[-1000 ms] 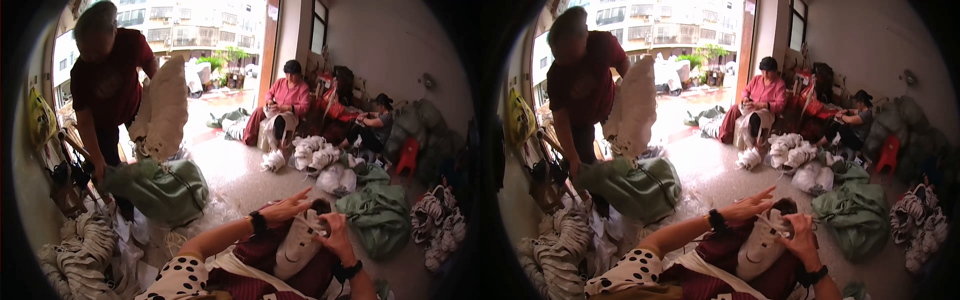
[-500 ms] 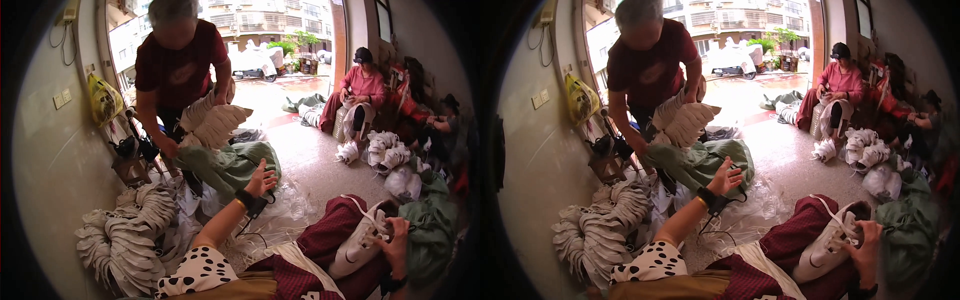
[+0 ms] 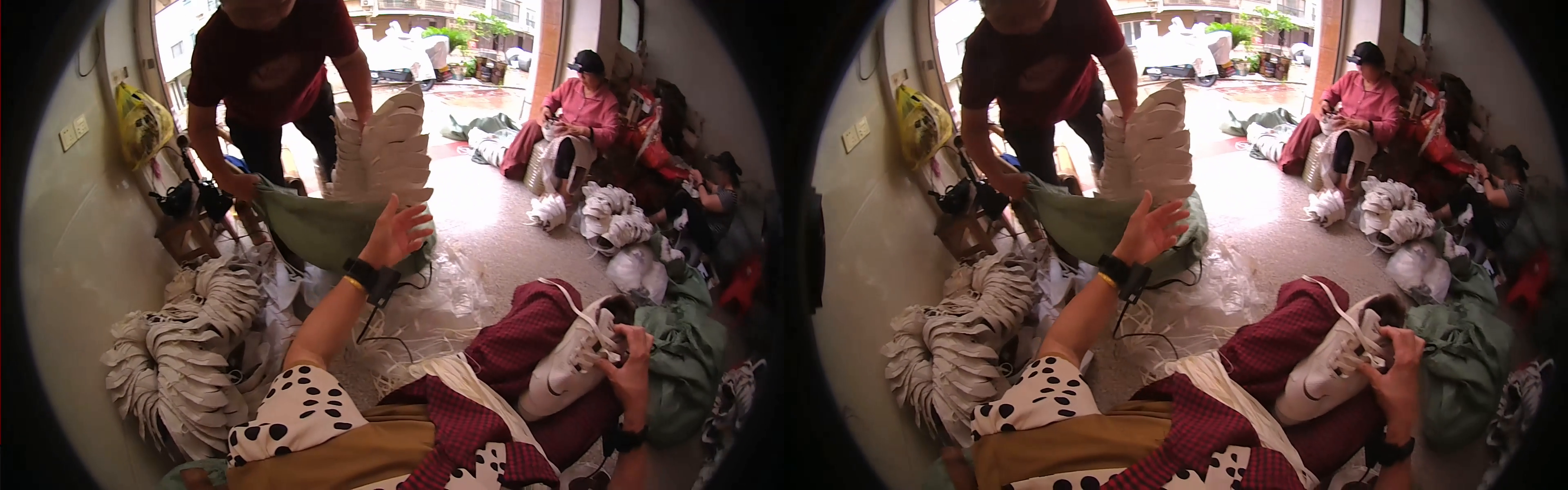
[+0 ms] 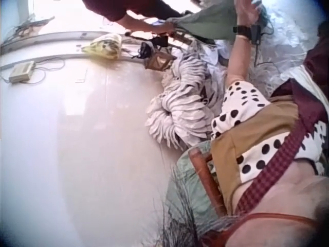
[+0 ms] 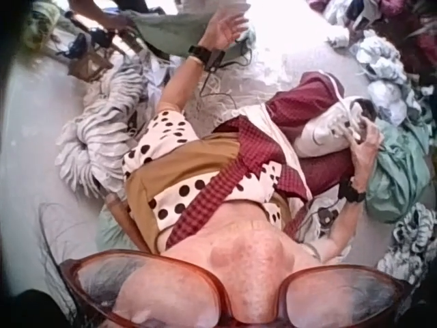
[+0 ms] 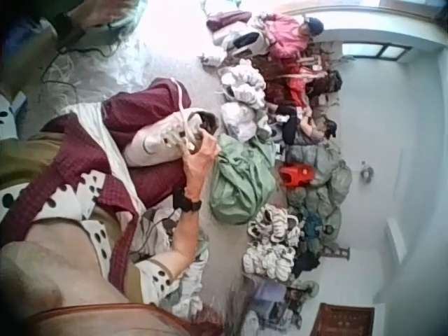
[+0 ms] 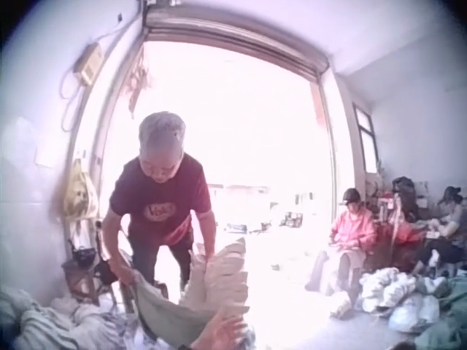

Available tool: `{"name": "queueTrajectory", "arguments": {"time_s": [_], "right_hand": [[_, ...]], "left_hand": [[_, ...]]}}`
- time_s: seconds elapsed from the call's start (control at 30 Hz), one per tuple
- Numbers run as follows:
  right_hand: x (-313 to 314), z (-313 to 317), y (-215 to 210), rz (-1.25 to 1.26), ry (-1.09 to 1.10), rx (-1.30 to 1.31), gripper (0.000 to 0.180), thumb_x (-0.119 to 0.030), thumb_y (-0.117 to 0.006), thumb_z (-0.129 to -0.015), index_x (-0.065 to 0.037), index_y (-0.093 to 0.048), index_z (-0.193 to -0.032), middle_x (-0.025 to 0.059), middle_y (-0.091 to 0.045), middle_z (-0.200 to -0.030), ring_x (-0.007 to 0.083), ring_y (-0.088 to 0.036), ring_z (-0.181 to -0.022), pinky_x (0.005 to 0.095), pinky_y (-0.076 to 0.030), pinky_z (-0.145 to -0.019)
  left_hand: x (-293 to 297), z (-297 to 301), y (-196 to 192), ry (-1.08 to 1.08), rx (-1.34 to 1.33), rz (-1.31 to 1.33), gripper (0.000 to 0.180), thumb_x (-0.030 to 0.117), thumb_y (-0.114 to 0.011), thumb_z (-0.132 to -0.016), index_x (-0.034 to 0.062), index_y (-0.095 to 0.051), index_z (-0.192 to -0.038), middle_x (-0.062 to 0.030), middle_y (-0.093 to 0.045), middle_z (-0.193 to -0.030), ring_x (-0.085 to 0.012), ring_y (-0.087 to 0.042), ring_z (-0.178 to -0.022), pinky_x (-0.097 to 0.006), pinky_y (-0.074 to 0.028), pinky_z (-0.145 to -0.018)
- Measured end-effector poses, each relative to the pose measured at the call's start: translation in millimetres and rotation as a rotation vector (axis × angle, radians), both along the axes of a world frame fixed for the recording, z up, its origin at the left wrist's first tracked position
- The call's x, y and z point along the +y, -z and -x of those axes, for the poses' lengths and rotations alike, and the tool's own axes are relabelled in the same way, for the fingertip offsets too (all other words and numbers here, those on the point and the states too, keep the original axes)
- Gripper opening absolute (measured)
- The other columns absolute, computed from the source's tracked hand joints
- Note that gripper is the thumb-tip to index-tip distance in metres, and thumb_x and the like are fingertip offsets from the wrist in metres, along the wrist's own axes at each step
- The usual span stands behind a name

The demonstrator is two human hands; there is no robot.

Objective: The recorder is lacing white sneakers in a shoe manufacturing workshop.

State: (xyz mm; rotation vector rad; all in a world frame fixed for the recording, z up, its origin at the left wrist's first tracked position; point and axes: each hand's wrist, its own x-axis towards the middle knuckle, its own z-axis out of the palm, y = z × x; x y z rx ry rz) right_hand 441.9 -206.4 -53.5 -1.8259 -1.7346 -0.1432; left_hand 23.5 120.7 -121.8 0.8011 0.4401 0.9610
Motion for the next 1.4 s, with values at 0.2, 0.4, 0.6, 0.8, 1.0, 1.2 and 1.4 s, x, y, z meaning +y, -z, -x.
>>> {"name": "queueTrajectory", "arguments": {"time_s": [0.2, 0.4, 0.6, 0.8, 1.0, 1.2, 1.4], "right_hand": [[-6, 2, -4, 0.011, 0.003, 0.037, 0.06, -0.012, -0.083, -0.057, -0.006, -0.06, -0.113, 0.0099, -0.057, -0.11, 0.0322, -0.048, -0.11, 0.0422, -0.041, -0.097], [-7, -3, -1, 0.005, 0.005, 0.031, 0.061, -0.008, -0.083, -0.055, -0.006, -0.06, -0.112, 0.0097, -0.056, -0.11, 0.0316, -0.048, -0.109, 0.0418, -0.042, -0.097], [-5, 0, -1, -0.001, 0.004, 0.05, 0.061, -0.006, -0.082, -0.056, -0.006, -0.06, -0.113, 0.0095, -0.056, -0.11, 0.0318, -0.048, -0.11, 0.0414, -0.042, -0.097], [-3, 1, -1, -0.002, 0.013, 0.012, 0.061, -0.007, -0.082, -0.056, -0.006, -0.06, -0.113, 0.0099, -0.056, -0.11, 0.0322, -0.048, -0.111, 0.0424, -0.041, -0.098], [-1, -2, 1, 0.013, 0.013, -0.008, 0.061, -0.005, -0.081, -0.057, -0.007, -0.06, -0.115, 0.0106, -0.057, -0.111, 0.0327, -0.048, -0.111, 0.0428, -0.041, -0.098], [-3, -2, -2, 0.038, 0.029, -0.004, 0.061, -0.007, -0.081, -0.058, -0.005, -0.059, -0.115, 0.0107, -0.056, -0.111, 0.0328, -0.048, -0.112, 0.0429, -0.041, -0.097], [-2, -7, 3, 0.018, -0.002, -0.073, 0.061, -0.016, -0.081, -0.058, -0.004, -0.057, -0.114, 0.0125, -0.056, -0.109, 0.0355, -0.047, -0.108, 0.0452, -0.039, -0.096]], "left_hand": [[-21, -30, 51, 0.093, 0.057, 0.037, 0.086, 0.077, -0.048, -0.089, 0.0052, -0.052, -0.136, -0.0105, -0.062, -0.126, -0.024, -0.067, -0.103, -0.031, -0.058, -0.073], [-39, -45, 59, 0.11, 0.115, 0.082, 0.082, 0.071, -0.053, -0.091, 0.0036, -0.055, -0.136, -0.0112, -0.061, -0.13, -0.023, -0.066, -0.103, -0.032, -0.056, -0.078], [-40, -46, 60, 0.074, 0.148, 0.052, 0.084, 0.074, -0.057, -0.087, 0.0039, -0.055, -0.134, -0.0102, -0.061, -0.128, -0.0224, -0.065, -0.104, -0.032, -0.054, -0.079], [-49, -49, 67, 0.055, 0.186, 0.074, 0.083, 0.074, -0.055, -0.088, 0.0044, -0.057, -0.132, -0.0093, -0.064, -0.123, -0.0206, -0.066, -0.101, -0.032, -0.053, -0.08], [-49, -51, 77, 0.071, 0.155, 0.107, 0.077, 0.071, -0.053, -0.09, 0.0058, -0.059, -0.13, -0.0087, -0.064, -0.123, -0.021, -0.065, -0.101, -0.032, -0.053, -0.08], [-53, -61, 75, 0.089, 0.122, 0.091, 0.074, 0.071, -0.052, -0.092, 0.0064, -0.062, -0.128, -0.0086, -0.065, -0.122, -0.0208, -0.065, -0.102, -0.031, -0.053, -0.079], [-61, -67, 94, 0.176, 0.083, 0.097, 0.072, 0.069, -0.046, -0.096, 0.0078, -0.059, -0.132, -0.0067, -0.065, -0.123, -0.0201, -0.066, -0.102, -0.033, -0.053, -0.082]]}}
